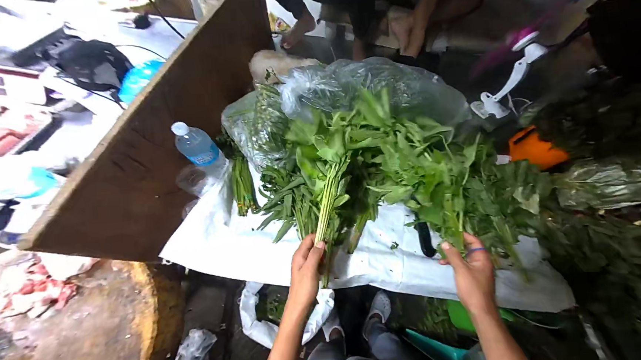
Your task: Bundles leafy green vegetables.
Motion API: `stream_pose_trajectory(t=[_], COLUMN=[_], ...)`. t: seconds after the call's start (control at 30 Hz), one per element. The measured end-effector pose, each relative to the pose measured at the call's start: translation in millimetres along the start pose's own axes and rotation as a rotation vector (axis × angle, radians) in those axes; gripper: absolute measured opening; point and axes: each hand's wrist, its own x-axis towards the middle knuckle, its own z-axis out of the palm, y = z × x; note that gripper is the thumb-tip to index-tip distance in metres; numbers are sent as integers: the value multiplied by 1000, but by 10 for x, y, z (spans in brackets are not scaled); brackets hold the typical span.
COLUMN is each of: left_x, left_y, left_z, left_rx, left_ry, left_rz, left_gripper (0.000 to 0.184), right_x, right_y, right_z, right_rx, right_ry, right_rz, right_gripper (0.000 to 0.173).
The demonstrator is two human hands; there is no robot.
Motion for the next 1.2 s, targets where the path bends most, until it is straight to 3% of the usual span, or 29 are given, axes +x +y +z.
stream_pose_trajectory(t=[0.13,0.3,0.4,0.47,0.53,0.6,0.7,0.77,0.87,0.97,1.07,1.2], left_x=[-170,-132,-137,-147,-147,-179,-344,-411,-448,-323,-225,-174], left_y=[112,17,-233,-437,-567,-574,-472,-371,-281,-519,-805,-942], left_z=[-69,-169,-220,-292,-418,-535,-740,-664,-198,349,884,1213], left_rx=[-304,-521,-679,-659,-466,-44,670,774,469,206,-113,-410], left_ry=[-53,-177,-159,-45,122,257,306,321,17,-345,-356,-256], left_rz=[44,-39,-127,-258,-411,-469,-291,-93,-164,-363,-599,-763], left_gripper=[35,41,41,43,42,37,45,42,31,35,39,40], right_x=[206,455,472,442,359,260,120,40,-85,-239,-436,-572], right_y=[-306,-746,-530,-101,311,523,497,377,310,339,402,530], right_z=[111,448,699,828,881,819,659,564,457,432,394,364], right_rx=[118,390,476,453,404,388,418,445,560,620,557,199], right_ry=[-81,-236,-355,-381,-373,-363,-407,-498,-568,-513,-460,-457], right_rz=[-98,-103,139,397,598,653,597,519,570,699,678,412], right_gripper=[39,43,14,10,15,13,17,23,31,32,33,40])
